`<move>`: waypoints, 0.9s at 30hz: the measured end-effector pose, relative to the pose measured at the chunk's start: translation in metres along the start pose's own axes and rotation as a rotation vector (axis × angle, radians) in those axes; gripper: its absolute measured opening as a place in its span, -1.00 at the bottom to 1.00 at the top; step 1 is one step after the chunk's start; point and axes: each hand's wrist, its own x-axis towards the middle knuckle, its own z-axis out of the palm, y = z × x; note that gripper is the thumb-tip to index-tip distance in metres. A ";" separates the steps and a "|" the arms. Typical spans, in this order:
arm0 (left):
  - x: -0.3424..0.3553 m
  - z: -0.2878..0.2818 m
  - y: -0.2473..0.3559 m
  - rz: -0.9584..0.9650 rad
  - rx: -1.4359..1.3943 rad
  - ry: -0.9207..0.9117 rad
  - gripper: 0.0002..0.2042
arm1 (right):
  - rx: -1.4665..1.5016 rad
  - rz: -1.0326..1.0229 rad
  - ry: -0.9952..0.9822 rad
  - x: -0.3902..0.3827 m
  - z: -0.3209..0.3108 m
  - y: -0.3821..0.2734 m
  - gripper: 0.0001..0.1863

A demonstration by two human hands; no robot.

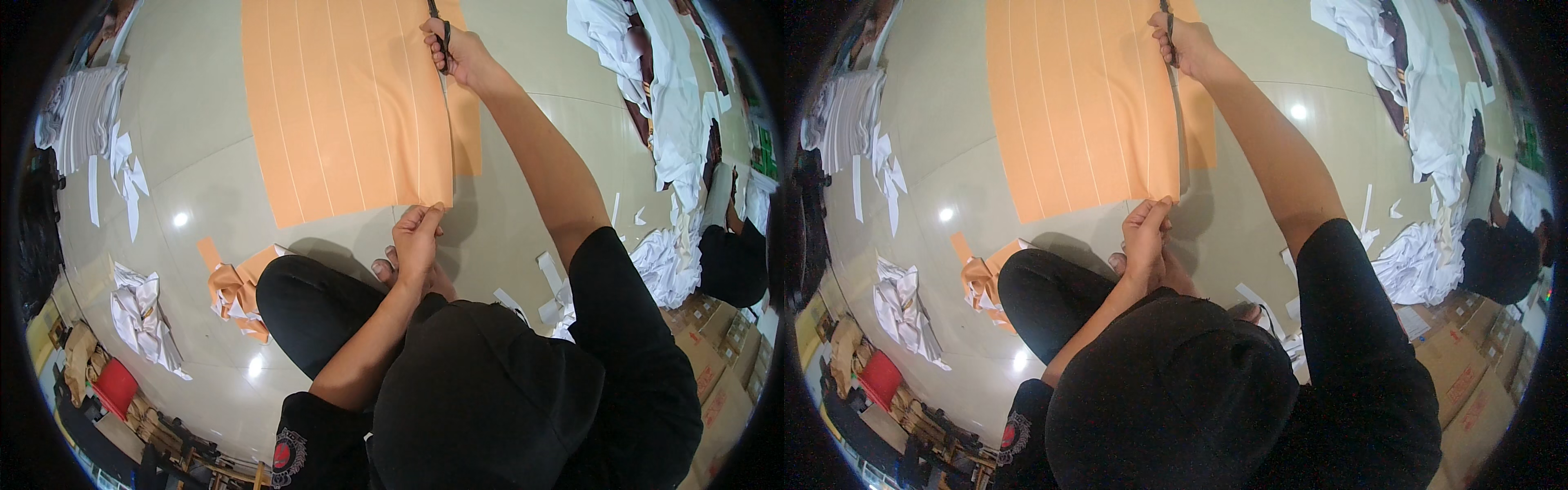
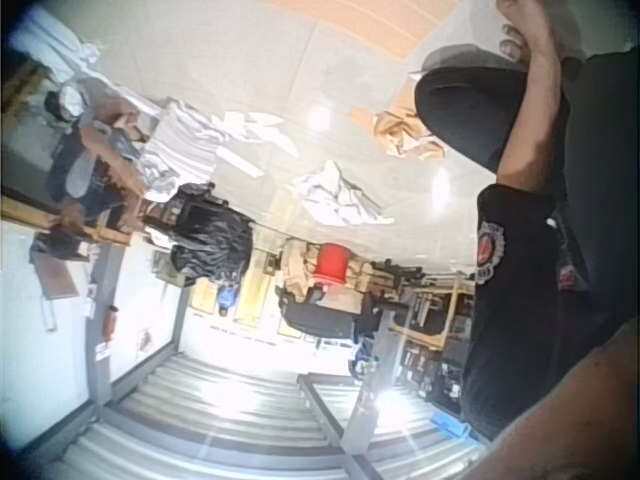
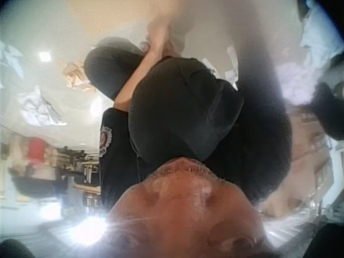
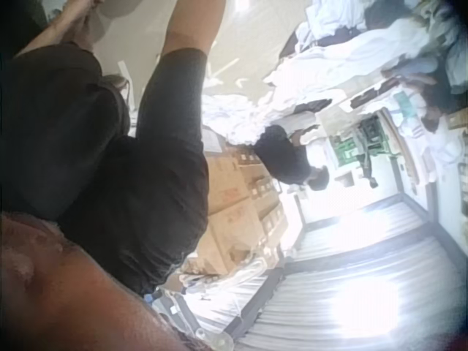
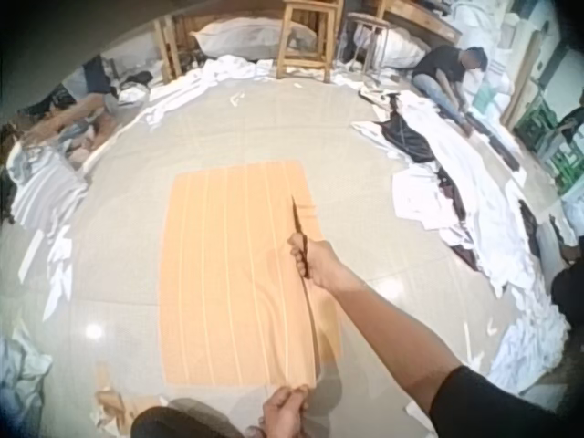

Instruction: The person sits on the floor and uses scissors to cut a large piece of orange fabric along pre-marked white lines. They trim the edges and then cut the fabric into several long vertical strips.

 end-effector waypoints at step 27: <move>-0.002 0.003 0.003 -0.008 0.017 0.016 -0.84 | -0.026 0.019 -0.024 0.000 0.001 -0.005 -0.78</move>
